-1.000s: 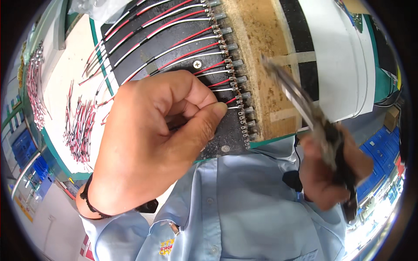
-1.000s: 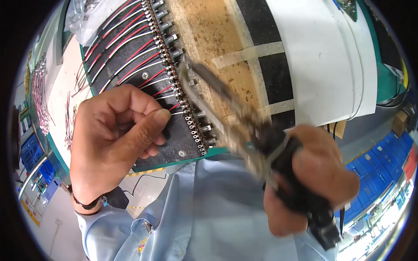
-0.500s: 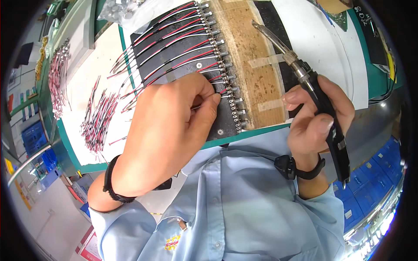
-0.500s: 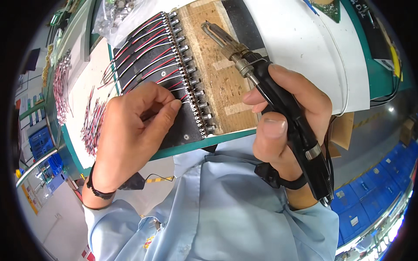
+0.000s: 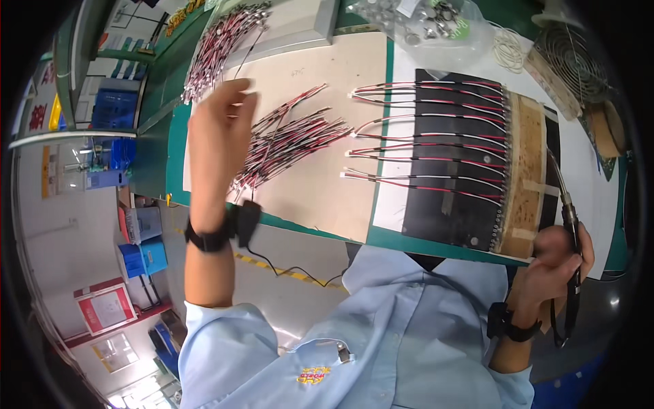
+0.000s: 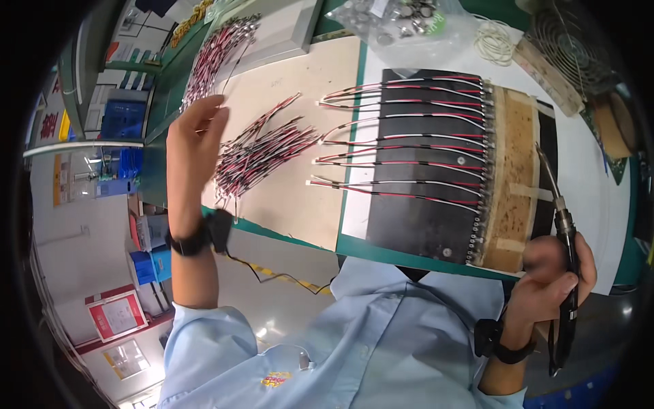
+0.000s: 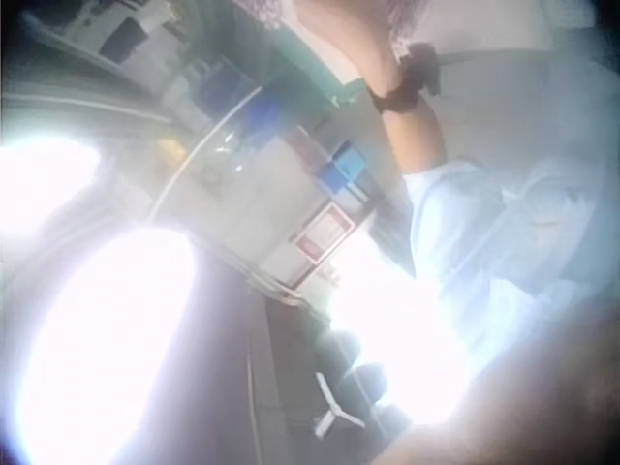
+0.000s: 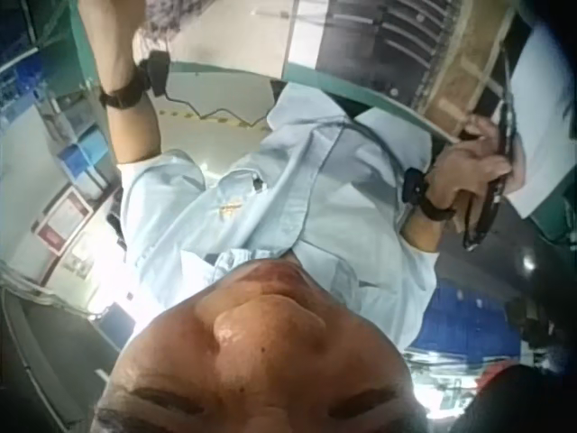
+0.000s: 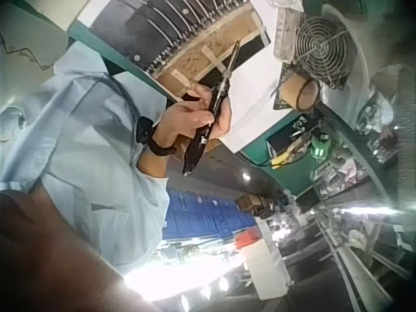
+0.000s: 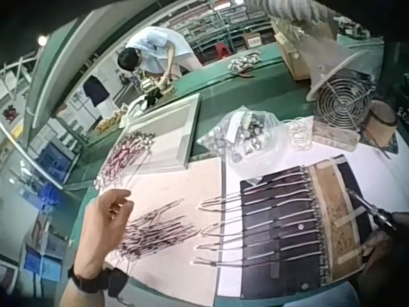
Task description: The person picks up a wire from a pile, aligns it with a terminal on a board, and solders the connection using a soldering iron. They repeat this process, selecting wires one by one and soldering them to the remaining terminals.
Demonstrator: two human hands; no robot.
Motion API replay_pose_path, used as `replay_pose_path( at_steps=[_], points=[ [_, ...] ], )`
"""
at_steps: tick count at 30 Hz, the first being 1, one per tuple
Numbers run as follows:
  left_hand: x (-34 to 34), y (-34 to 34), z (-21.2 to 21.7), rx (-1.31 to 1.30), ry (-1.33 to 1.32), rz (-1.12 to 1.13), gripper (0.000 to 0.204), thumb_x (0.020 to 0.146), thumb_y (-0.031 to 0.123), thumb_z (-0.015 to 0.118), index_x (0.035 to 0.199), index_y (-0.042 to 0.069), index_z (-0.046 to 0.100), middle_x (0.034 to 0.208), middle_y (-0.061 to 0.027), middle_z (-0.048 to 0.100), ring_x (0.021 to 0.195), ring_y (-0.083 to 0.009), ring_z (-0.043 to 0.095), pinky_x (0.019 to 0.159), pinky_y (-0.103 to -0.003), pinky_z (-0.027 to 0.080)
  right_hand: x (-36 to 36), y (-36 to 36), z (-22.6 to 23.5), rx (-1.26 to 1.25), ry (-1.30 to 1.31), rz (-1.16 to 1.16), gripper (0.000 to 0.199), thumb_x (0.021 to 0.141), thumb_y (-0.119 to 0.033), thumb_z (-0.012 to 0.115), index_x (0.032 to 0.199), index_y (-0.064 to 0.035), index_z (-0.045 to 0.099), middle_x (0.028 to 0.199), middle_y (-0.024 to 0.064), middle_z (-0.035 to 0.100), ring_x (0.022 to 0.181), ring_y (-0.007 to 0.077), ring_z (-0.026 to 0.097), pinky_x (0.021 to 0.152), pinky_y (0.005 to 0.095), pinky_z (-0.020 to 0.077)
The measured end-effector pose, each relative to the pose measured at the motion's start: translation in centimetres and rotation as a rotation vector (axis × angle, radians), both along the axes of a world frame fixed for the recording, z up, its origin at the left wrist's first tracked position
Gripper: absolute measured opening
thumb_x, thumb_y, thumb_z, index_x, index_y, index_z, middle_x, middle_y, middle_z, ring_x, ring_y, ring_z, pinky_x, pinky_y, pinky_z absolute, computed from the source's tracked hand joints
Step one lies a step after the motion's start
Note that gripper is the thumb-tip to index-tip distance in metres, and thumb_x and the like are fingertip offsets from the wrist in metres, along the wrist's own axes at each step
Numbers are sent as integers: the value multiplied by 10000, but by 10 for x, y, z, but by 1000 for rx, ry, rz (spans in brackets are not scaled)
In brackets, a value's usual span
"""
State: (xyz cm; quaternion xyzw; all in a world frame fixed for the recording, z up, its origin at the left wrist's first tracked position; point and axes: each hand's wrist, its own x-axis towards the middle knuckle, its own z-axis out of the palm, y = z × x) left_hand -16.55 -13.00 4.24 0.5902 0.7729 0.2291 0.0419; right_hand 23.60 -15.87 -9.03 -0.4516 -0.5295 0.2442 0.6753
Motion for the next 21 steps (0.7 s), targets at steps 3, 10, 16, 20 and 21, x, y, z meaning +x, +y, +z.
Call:
replay_pose_path(
  at_steps=[3, 10, 16, 20, 21],
  points=[
    [-44, 4, -21, -167, -72, 55, 296, 862, 202, 702, 1037, -35, 675, 817, -99, 678, 675, -108, 563, 609, -266, 459, 5, -1, 0, 3, -14, 3, 496, 1018, -362, 389, 1217, 87, 456, 769, 142, 616, 648, 213, 568, 590, 305, 471],
    [-48, 3, -60, -188, -69, -130, 221, 896, 185, 660, 887, -35, 641, 708, -66, 627, 638, -103, 526, 604, -269, 440, 4, -2, 3, -37, -48, -18, 470, 1017, -340, 384, 1219, 78, 463, 780, 133, 614, 667, 203, 570, 599, 302, 474],
    [-56, 7, -39, -98, -239, -222, 146, 947, 115, 576, 918, -26, 556, 659, -57, 543, 612, -110, 500, 574, -259, 407, 5, -1, 5, -50, -77, -28, 468, 1012, -340, 396, 1226, 72, 458, 808, 152, 618, 666, 203, 567, 619, 313, 481],
    [-39, 1, -15, -64, -224, -244, 108, 940, 74, 568, 912, -28, 545, 663, -59, 527, 615, -85, 459, 569, -248, 391, -1, -5, 21, -36, -180, -71, 545, 1026, -403, 349, 1285, 74, 404, 865, 200, 633, 722, 235, 612, 709, 357, 519],
    [-29, -3, -9, -75, -225, -206, 98, 938, 62, 565, 912, -30, 547, 672, -61, 535, 619, -83, 461, 570, -247, 390, -4, -8, 28, -24, -215, -90, 562, 1029, -418, 338, 1297, 73, 392, 879, 209, 637, 737, 243, 623, 725, 367, 526]
  ],
)
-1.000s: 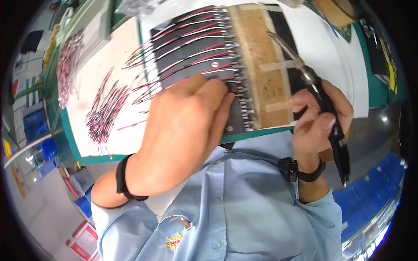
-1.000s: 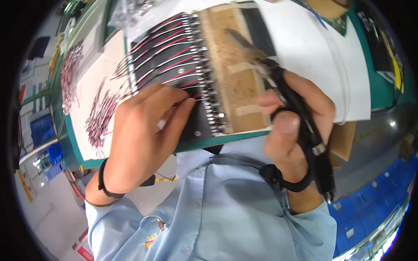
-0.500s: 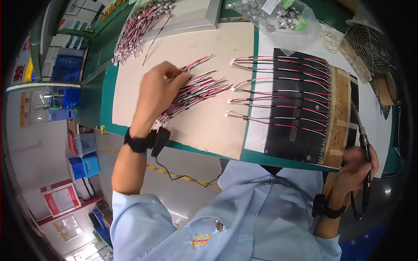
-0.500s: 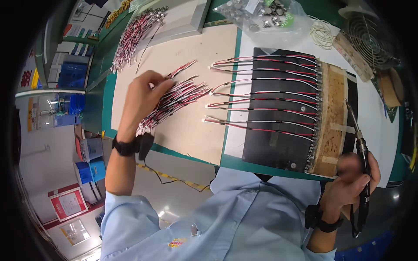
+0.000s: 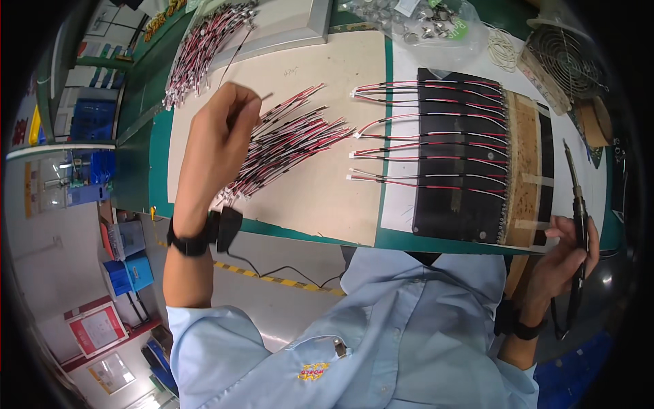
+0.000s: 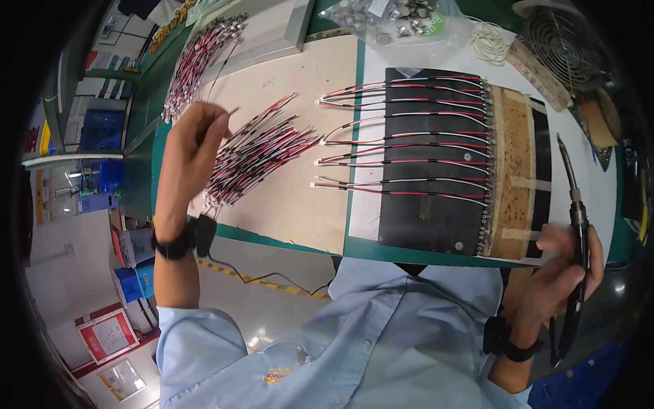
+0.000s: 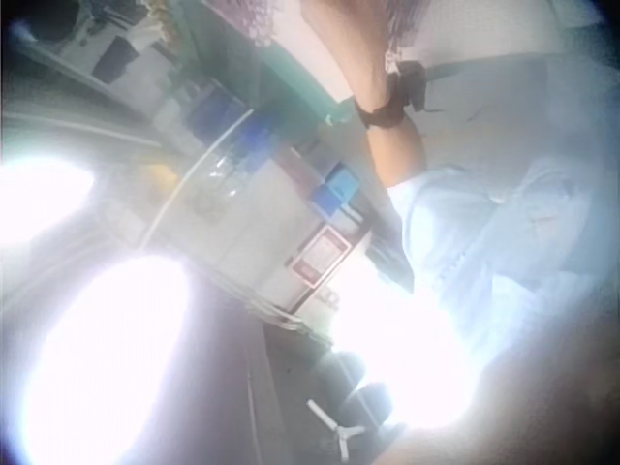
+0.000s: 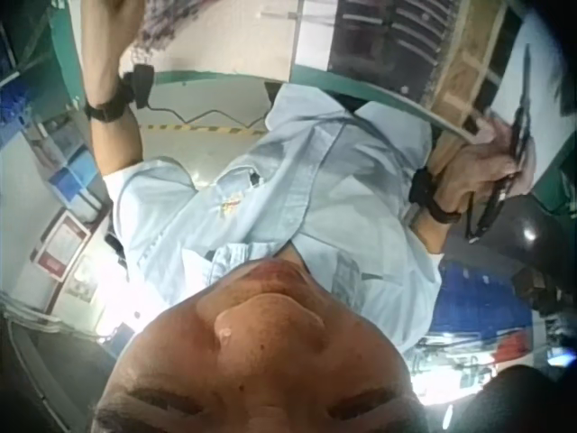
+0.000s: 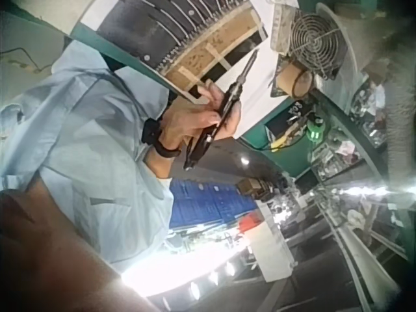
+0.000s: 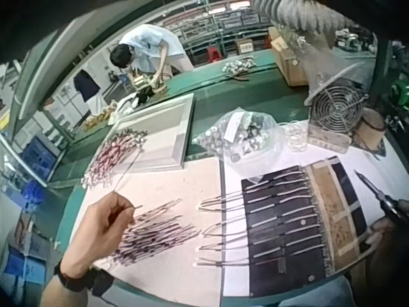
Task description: The person picks up a wire from a pile, aligns it with a terminal on a board, and solders the connection using a soldering iron. They repeat this process, selecting wires one by one and soldering them to the remaining terminals.
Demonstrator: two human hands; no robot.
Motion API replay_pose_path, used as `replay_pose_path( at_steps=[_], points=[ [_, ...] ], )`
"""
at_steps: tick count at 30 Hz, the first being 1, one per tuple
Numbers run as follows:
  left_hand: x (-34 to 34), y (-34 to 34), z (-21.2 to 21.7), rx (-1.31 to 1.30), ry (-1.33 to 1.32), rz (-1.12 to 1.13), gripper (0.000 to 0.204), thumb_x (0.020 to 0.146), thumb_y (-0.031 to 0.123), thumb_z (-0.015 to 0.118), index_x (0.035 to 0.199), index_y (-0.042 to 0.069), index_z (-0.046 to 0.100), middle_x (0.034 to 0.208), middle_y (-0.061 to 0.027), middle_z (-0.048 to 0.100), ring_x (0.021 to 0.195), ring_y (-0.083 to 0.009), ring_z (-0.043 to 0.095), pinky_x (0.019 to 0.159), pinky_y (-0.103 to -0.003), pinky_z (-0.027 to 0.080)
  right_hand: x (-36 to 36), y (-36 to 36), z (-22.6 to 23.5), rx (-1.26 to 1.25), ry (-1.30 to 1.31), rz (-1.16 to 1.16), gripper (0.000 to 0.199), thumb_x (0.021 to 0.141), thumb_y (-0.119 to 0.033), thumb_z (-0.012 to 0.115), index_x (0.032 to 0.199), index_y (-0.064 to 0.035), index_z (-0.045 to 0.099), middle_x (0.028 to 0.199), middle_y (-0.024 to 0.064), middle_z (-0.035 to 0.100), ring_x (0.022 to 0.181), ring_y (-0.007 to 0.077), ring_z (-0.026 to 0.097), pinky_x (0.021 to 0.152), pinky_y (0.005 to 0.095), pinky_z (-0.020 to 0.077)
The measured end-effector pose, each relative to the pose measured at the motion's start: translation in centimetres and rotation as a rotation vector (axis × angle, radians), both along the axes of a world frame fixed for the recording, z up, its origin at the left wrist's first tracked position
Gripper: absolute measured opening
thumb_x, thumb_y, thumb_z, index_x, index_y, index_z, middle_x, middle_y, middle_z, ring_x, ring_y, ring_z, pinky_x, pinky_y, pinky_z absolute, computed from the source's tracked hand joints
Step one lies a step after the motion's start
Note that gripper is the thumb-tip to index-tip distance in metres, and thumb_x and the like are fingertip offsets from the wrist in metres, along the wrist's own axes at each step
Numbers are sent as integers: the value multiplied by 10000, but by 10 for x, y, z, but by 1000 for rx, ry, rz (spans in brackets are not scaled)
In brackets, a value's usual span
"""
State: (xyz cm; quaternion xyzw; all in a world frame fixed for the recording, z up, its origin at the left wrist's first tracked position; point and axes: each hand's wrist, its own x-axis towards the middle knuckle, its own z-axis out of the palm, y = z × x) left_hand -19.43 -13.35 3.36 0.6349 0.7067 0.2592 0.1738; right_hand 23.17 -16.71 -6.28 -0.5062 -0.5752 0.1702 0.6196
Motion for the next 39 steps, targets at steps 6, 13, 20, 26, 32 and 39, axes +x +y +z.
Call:
replay_pose_path(
  at_steps=[6, 13, 20, 26, 32, 39],
  points=[
    [93, -67, 31, -420, -704, -58, 96, 962, 73, 569, 985, -20, 563, 834, -31, 634, 670, -36, 541, 578, -174, 415, -32, -39, 40, -100, 163, 421, 586, 986, -453, 456, 1279, 54, 436, 947, 220, 667, 806, 275, 665, 770, 373, 543],
    [175, -73, 6, -586, -973, -254, 121, 959, 85, 590, 980, -30, 560, 800, -55, 654, 663, -33, 570, 570, -181, 457, -62, -44, 47, -188, 126, 543, 377, 749, 9, 789, 1082, 1, 613, 945, 112, 678, 768, 128, 676, 656, 239, 536],
    [194, -77, -7, -630, -1044, -315, 98, 956, 58, 588, 980, -32, 560, 811, -87, 671, 683, -60, 607, 563, -198, 484, -48, -55, 42, -281, 429, 567, 374, 800, 54, 722, 1126, 5, 543, 969, 129, 637, 776, 137, 675, 651, 250, 545],
    [203, -70, -16, -582, -1106, -269, 111, 960, 74, 587, 970, -32, 559, 809, -92, 671, 667, -79, 620, 567, -201, 497, -46, -52, 34, -248, 338, 469, 384, 802, 60, 720, 1132, 21, 528, 937, 132, 640, 785, 144, 679, 659, 255, 548],
    [208, -57, -14, -639, -1053, -187, 119, 959, 85, 594, 956, -29, 562, 785, -70, 658, 660, -71, 611, 570, -196, 489, -42, -47, 26, -257, 101, 441, 516, 788, 82, 710, 1183, -14, 393, 835, 128, 666, 718, 159, 675, 632, 251, 539],
    [209, -14, -13, -793, -767, -128, 133, 939, 102, 622, 899, -16, 576, 741, -60, 658, 613, -82, 604, 509, -194, 449, -13, -38, 24, -145, -160, 335, 479, 722, -111, 818, 1138, -31, 596, 846, 150, 682, 644, 272, 671, 530, 303, 512]
  ],
)
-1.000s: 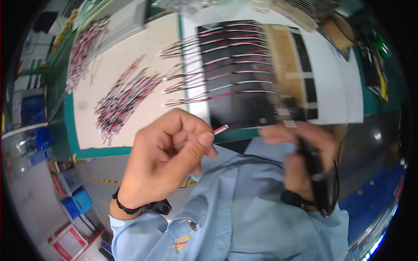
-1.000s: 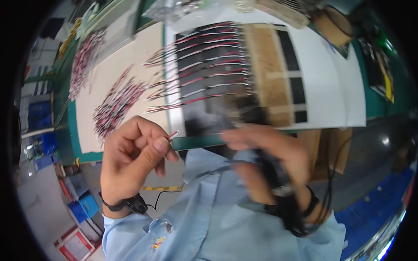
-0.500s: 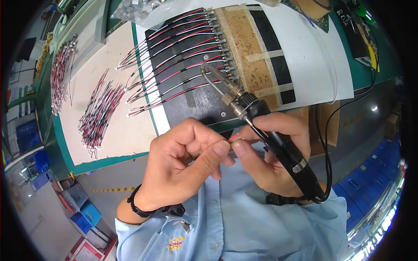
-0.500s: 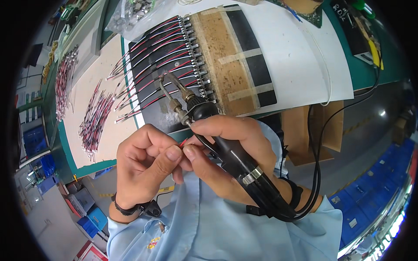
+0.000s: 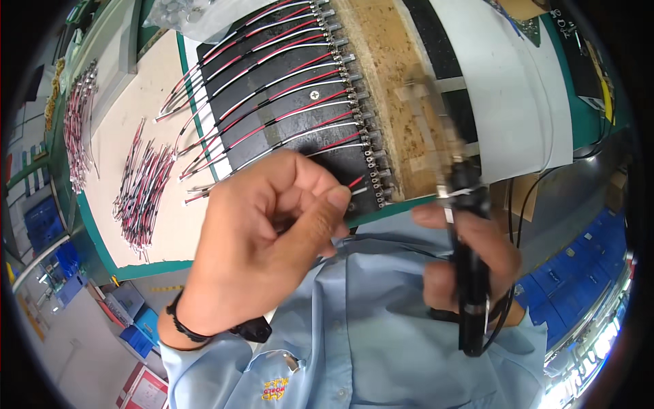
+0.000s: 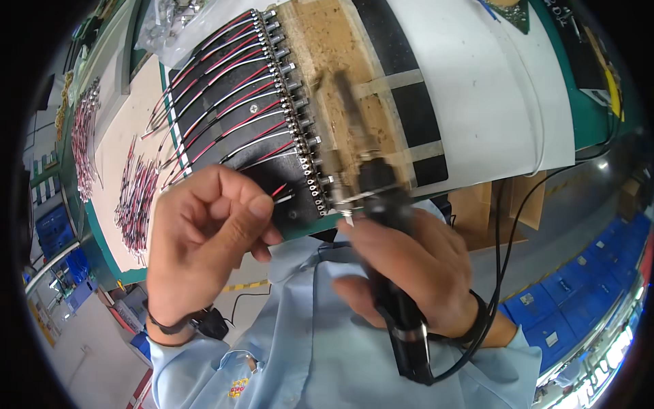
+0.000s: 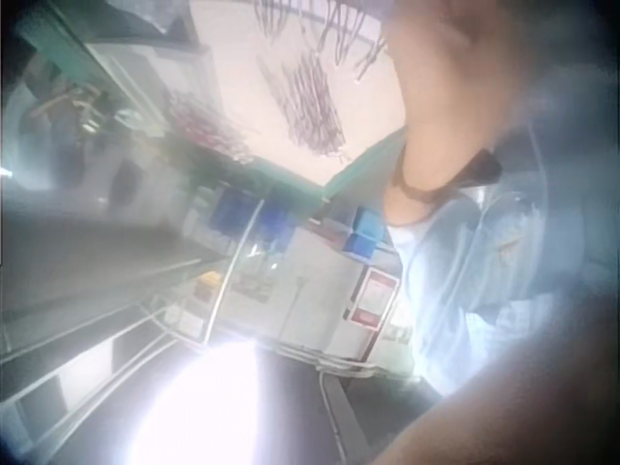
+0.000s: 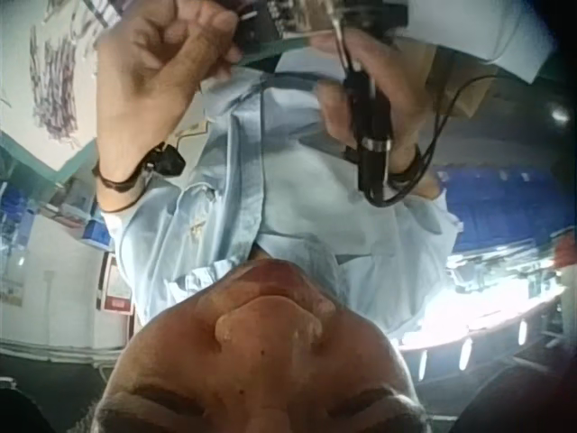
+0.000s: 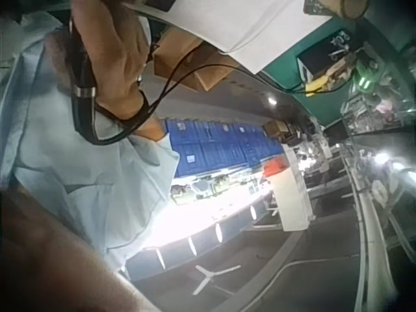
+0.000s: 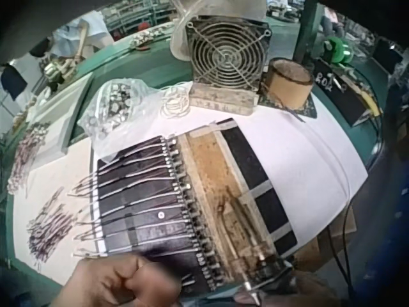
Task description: The person picks up a wire from a pile, aligns it with a terminal on a board, and solders the connection using a soldering iron. They repeat this process, selecting wires one by one and soldering them to the remaining terminals.
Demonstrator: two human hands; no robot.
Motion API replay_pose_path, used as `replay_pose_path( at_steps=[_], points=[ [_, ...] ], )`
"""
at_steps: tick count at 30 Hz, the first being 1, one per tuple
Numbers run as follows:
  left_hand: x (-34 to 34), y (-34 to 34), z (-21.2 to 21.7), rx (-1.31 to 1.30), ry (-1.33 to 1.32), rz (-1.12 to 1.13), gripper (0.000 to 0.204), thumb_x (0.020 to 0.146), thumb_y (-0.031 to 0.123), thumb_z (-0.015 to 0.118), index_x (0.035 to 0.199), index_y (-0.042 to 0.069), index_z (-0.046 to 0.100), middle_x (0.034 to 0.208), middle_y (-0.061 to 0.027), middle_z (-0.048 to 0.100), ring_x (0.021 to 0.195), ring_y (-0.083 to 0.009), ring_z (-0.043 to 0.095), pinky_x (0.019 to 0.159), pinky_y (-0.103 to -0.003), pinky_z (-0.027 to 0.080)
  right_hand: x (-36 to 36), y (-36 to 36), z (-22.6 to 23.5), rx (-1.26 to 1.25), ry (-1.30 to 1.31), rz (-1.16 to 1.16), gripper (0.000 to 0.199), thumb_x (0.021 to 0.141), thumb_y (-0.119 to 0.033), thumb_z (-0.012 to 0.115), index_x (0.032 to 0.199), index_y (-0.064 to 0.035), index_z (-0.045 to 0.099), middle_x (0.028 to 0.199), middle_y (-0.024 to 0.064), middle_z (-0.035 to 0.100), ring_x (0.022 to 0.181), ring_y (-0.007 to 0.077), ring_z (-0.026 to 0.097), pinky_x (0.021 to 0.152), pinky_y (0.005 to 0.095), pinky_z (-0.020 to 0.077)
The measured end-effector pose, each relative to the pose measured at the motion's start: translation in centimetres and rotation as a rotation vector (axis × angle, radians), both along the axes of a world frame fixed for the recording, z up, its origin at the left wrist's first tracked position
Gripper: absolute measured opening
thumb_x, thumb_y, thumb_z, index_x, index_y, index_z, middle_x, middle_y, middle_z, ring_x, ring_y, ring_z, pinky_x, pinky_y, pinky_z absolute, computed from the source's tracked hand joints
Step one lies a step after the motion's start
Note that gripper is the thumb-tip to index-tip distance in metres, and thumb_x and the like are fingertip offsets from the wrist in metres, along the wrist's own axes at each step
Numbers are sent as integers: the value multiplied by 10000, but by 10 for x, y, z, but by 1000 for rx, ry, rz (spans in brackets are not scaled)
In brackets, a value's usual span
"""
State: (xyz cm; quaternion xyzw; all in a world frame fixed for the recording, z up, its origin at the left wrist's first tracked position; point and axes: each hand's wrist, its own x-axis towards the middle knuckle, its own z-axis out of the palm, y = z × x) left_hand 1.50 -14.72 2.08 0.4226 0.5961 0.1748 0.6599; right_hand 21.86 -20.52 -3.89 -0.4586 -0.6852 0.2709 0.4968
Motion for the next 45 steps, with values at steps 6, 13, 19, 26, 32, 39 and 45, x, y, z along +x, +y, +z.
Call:
replay_pose_path(
  at_steps=[6, 13, 19, 26, 32, 39, 45],
  points=[
    [5, 32, -11, -94, 56, -138, 124, 934, 113, 630, 896, -1, 601, 711, -35, 657, 582, -64, 588, 496, -184, 420, 34, 1, -9, 240, -57, -3, 453, 785, -301, 714, 1103, -38, 527, 765, 130, 659, 609, 263, 649, 511, 325, 495],
    [5, 45, -9, -233, 70, -155, 113, 919, 82, 640, 881, -18, 606, 707, -52, 659, 570, -76, 597, 504, -192, 466, 44, -5, -2, 202, -56, 134, 539, 859, -524, 592, 1062, -45, 447, 669, 106, 632, 568, 252, 623, 490, 350, 475],
    [5, 48, -10, -247, 63, -154, 96, 904, 51, 646, 865, -24, 603, 694, -60, 658, 561, -77, 601, 509, -191, 482, 32, -4, -6, 194, -128, 82, 515, 906, -534, 567, 1053, -47, 485, 596, 31, 603, 542, 215, 643, 461, 300, 483],
    [3, 47, -12, -240, 55, -145, 80, 897, 27, 643, 853, -25, 602, 684, -66, 658, 551, -74, 603, 496, -187, 482, 28, 2, -4, 174, -130, 86, 476, 905, -507, 599, 1041, -59, 516, 567, 12, 592, 528, 202, 651, 455, 270, 493],
    [2, 44, -15, -206, 52, -148, 79, 894, 27, 648, 854, -27, 606, 683, -65, 658, 553, -72, 605, 499, -185, 485, 30, 2, -2, 114, -150, 140, 472, 906, -506, 598, 1045, -62, 519, 586, 18, 599, 532, 209, 650, 468, 279, 500],
    [2, 43, -15, -204, 35, -135, 77, 893, 26, 648, 859, -30, 608, 680, -66, 656, 553, -73, 605, 499, -185, 485, 23, 0, -4, 152, -140, 4, 458, 914, -519, 576, 1020, -75, 541, 595, 11, 583, 539, 200, 643, 483, 280, 497],
    [2, 43, -15, -211, 39, -128, 80, 895, 25, 648, 861, -34, 607, 678, -66, 655, 552, -74, 605, 496, -185, 483, 25, 0, -4, 114, -118, 35, 460, 913, -518, 577, 1013, -70, 543, 572, 6, 571, 524, 199, 637, 464, 281, 485]
  ],
)
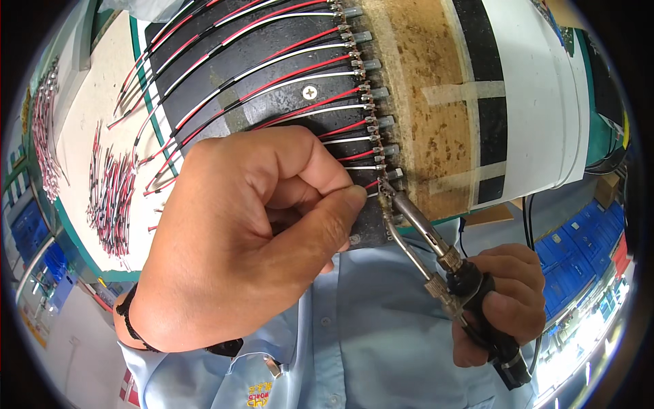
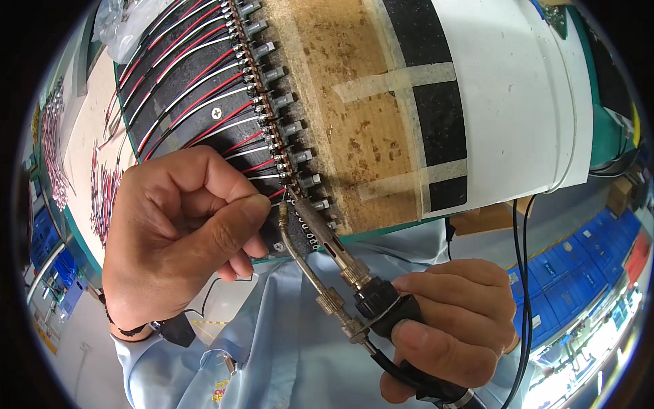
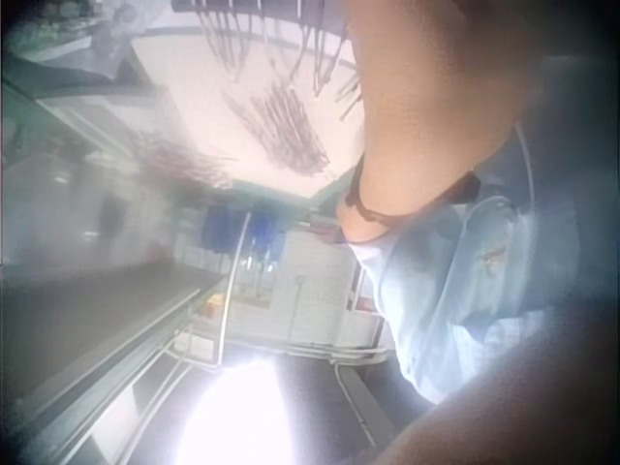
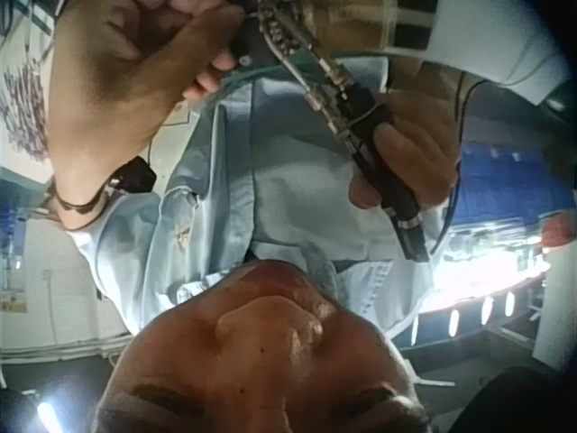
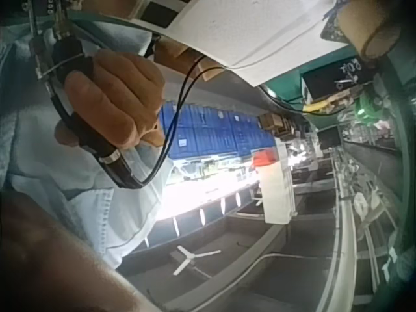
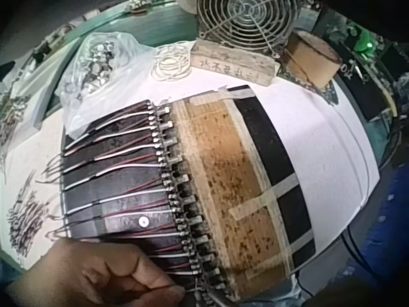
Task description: The person picks up a wire from a pile, aligns it with a terminal on a board, and solders the connection using a soldering iron. They repeat this process, selecting wires one by one and soldering them to the remaining terminals.
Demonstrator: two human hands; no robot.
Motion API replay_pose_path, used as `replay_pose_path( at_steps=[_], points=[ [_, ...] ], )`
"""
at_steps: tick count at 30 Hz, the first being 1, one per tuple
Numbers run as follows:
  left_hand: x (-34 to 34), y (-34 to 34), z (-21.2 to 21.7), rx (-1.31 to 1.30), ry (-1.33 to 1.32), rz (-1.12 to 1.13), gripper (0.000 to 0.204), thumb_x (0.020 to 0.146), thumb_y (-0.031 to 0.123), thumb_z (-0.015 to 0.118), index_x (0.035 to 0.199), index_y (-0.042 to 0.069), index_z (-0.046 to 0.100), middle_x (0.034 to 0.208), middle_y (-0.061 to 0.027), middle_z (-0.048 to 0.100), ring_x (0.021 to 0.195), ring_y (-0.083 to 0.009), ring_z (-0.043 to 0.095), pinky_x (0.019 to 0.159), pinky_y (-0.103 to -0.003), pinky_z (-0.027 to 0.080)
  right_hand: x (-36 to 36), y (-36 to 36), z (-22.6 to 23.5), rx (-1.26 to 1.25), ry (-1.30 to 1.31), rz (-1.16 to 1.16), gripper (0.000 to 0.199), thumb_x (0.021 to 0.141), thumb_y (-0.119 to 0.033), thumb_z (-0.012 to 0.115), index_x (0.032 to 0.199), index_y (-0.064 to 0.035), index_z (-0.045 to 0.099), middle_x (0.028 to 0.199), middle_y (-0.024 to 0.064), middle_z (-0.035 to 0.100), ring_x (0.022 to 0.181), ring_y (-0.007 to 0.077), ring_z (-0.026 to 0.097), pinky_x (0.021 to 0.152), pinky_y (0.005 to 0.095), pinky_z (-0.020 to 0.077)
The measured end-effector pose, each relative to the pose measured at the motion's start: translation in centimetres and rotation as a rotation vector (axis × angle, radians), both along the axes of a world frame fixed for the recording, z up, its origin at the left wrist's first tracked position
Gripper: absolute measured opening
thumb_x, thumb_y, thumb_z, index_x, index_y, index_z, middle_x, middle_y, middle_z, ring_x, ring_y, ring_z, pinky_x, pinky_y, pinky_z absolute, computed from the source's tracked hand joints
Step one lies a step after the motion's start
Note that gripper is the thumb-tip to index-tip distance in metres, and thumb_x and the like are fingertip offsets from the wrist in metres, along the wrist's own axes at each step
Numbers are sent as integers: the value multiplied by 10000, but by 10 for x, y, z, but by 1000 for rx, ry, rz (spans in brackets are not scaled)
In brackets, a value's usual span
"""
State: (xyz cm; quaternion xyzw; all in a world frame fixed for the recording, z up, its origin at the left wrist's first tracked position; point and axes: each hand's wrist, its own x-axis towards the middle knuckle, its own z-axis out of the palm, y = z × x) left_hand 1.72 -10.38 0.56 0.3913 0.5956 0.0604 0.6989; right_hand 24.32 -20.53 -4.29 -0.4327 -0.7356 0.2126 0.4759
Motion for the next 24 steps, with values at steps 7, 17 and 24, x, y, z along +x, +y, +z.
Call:
replay_pose_path(
  at_steps=[7, 17, 24],
  points=[
    [-1, -1, 0, -11, -13, 13, 86, 900, 32, 647, 862, -32, 604, 676, -63, 652, 551, -71, 601, 496, -184, 481, 16, 0, 7, -76, -10, 152, 523, 913, -523, 496, 1122, -45, 467, 597, 41, 599, 574, 225, 589, 522, 360, 450],
    [0, -1, 1, -6, -3, 8, 95, 903, 42, 646, 856, -29, 605, 671, -56, 646, 553, -66, 595, 500, -184, 476, 14, 1, 1, -70, -5, 187, 545, 911, -525, 491, 1126, -25, 468, 599, 54, 570, 546, 236, 590, 502, 366, 440],
    [-1, -2, -1, 16, -17, 4, 94, 911, 46, 637, 858, -26, 605, 668, -51, 643, 551, -62, 591, 497, -183, 475, 16, -1, 3, -58, 6, 139, 525, 917, -525, 460, 1103, -35, 469, 607, 59, 592, 552, 220, 567, 504, 360, 433]
  ],
)
